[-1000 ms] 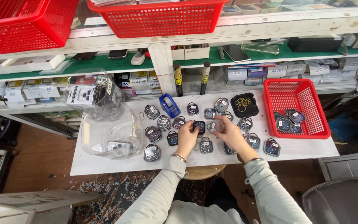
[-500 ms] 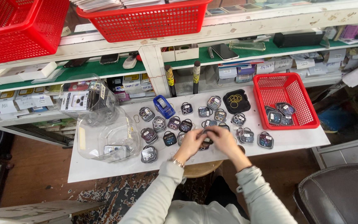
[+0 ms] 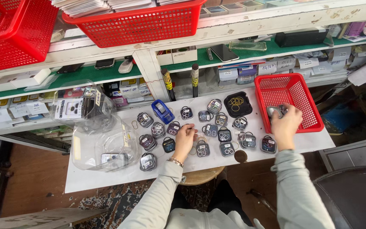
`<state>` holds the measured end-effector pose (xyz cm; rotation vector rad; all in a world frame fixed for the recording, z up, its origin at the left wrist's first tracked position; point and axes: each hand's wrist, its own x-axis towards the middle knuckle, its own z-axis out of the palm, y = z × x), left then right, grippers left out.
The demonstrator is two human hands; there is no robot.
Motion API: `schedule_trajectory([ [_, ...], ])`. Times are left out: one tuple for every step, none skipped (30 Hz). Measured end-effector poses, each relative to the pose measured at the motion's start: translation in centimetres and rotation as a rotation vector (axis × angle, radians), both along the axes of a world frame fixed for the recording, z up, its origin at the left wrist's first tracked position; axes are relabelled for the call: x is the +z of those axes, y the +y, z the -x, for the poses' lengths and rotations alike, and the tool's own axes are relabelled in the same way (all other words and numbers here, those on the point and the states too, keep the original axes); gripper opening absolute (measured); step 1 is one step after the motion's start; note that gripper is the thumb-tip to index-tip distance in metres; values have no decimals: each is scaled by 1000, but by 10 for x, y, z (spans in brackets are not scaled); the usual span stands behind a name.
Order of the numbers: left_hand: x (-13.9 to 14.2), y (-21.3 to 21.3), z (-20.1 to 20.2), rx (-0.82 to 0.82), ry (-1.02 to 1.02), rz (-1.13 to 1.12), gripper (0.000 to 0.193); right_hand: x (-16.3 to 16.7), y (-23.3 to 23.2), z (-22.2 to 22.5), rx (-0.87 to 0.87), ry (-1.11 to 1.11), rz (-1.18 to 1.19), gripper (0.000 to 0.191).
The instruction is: The person picks up small keychain cases one at a time from the counter, opens and looks at each one, then places it into a red basket. They work through the items laid out on the counter, occasionally setting one aside before continuing with the next.
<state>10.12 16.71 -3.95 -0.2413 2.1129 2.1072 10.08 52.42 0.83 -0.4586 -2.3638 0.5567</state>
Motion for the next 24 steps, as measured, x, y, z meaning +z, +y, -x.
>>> schedule_trajectory([
  [-2, 1, 1, -1, -13, 11, 27, -4, -19, -1, 32, 81, -93, 39],
  [-3, 2, 3, -2, -26, 22, 27, -7, -42, 1, 222, 113, 103, 35],
  [-4, 2, 4, -2, -41, 34, 26, -11, -68, 0, 324, -155, 430, 29],
  [-5, 2, 5, -2, -40, 12, 26, -11, -88, 2, 570, -332, 461, 40],
  [-6, 2, 6, -2, -38, -9, 27, -14, -113, 1, 758, -236, 80, 53],
  [-7, 0, 6, -1, -39, -31, 27, -15, -134, -2, 765, -299, -19, 64],
  [-9, -3, 6, 0, -41, -33, 27, -14, -147, -5, 772, -360, -121, 76],
  [-10, -6, 6, 2, -41, -36, 26, -11, -153, -6, 740, -421, -170, 70],
  [-11, -11, 7, 7, -41, -37, 26, -8, -161, -6, 709, -480, -218, 65],
  [-12, -16, 6, 7, -53, -57, 27, -5, -167, -6, 678, -540, -266, 59],
  [-12, -22, 4, 7, -65, -77, 28, -1, -172, -8, 695, -496, -227, 59],
  [-11, -27, 4, 5, -75, -100, 28, 4, -174, -9, 708, -452, -188, 59],
  [-10, -31, 3, -24, -83, -163, 30, 10, -176, -12, 719, -410, -150, 59],
  [-8, -32, 2, -53, -91, -227, 31, 15, -180, -14, 741, -354, -104, 59],
  [-6, -33, 0, -82, -98, -291, 33, 20, -186, -17, 763, -299, -58, 59],
  [-3, -32, -2, -112, -110, -368, 34, 26, -193, -21, 782, -246, -11, 59],
  [-1, -29, -3, -141, -120, -446, 36, 32, -199, -24, 786, -203, 28, 59],
  [2, -28, -3, -170, -131, -523, 37, 37, -206, -27, 789, -161, 68, 58],
  [5, -30, -3, -178, -113, -539, 37, 42, -211, -31, 791, -120, 109, 58],
  [7, -31, -3, -187, -93, -555, 37, 47, -215, -34, 800, -103, 119, 58],
  [8, -32, -3, -197, -73, -569, 37, 51, -218, -36, 809, -84, 131, 58],
  [9, -33, -3, -198, -67, -563, 36, 54, -219, -39, 816, -66, 141, 57],
  [9, -35, -4, -199, -62, -554, 35, 55, -221, -41, 816, -48, 125, 58],
  [9, -37, -4, -201, -53, -545, 34, 55, -222, -41, 817, -26, 109, 58],
])
